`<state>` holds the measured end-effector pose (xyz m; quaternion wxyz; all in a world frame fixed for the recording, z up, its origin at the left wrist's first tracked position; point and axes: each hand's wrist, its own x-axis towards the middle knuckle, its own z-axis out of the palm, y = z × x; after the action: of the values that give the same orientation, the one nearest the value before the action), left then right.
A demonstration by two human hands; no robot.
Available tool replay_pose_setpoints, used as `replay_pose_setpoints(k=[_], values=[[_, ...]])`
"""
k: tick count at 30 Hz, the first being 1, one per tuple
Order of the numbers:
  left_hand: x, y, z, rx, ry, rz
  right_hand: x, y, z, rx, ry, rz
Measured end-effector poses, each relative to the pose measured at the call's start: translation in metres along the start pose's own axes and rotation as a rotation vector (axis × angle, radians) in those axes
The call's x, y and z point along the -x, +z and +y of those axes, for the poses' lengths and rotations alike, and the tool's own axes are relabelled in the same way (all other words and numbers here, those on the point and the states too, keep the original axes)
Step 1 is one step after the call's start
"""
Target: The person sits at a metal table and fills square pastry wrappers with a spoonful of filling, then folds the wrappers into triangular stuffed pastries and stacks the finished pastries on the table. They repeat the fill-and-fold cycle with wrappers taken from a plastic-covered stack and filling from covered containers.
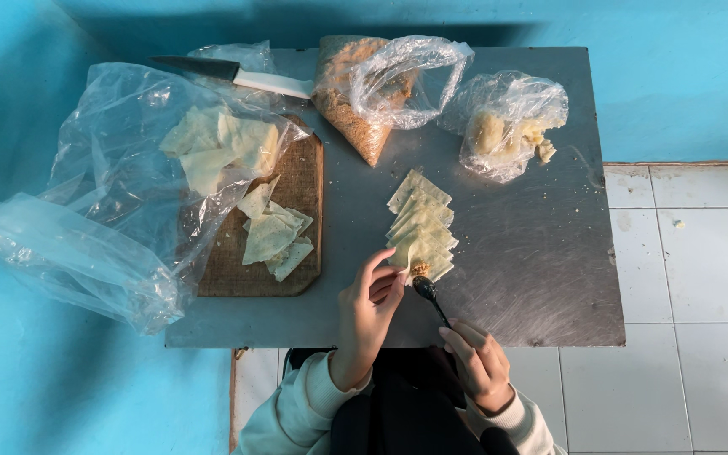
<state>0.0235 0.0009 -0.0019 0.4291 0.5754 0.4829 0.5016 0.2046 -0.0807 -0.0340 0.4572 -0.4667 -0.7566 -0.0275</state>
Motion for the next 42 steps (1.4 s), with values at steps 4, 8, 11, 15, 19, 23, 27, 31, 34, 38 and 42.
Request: replay_pose_setpoints(k=[4,8,11,15,19,23,27,31,34,38,42], values=[[0.000,0.000,0.001,0.036,-0.029,0.008,-0.003,0.001,0.000,-0.005,-0.012,-0.007],[0.000,0.000,0.001,0.044,-0.060,-0.005,-0.002,0.000,-0.001,0.019,0.070,0.073],[0.000,0.000,0.003,-0.001,-0.056,0.009,-0.004,0.005,-0.001,0.099,0.157,0.132],[-0.001,0.000,0.007,-0.030,-0.044,0.028,-0.007,0.009,-0.003,0.122,0.180,0.119],[0.000,0.000,0.010,-0.045,-0.006,0.042,-0.004,0.011,-0.004,0.115,0.184,0.107],[-0.002,0.000,0.011,-0.161,0.055,0.075,0.001,0.010,0.002,0.114,0.165,0.142],[-0.003,-0.001,0.014,-0.267,0.164,0.081,-0.018,-0.013,0.020,0.113,0.221,0.116],[-0.002,-0.001,0.018,-0.279,0.147,0.075,-0.073,-0.032,0.040,0.101,0.168,0.045],[-0.002,-0.002,0.019,-0.293,0.134,0.067,-0.131,-0.021,0.064,0.041,0.255,0.007],[-0.001,-0.003,0.019,-0.282,0.056,0.039,-0.202,0.023,0.100,-0.381,0.460,0.019],[-0.002,-0.003,0.018,-0.265,0.014,0.029,-0.252,0.072,0.125,-0.782,0.663,-0.051]])
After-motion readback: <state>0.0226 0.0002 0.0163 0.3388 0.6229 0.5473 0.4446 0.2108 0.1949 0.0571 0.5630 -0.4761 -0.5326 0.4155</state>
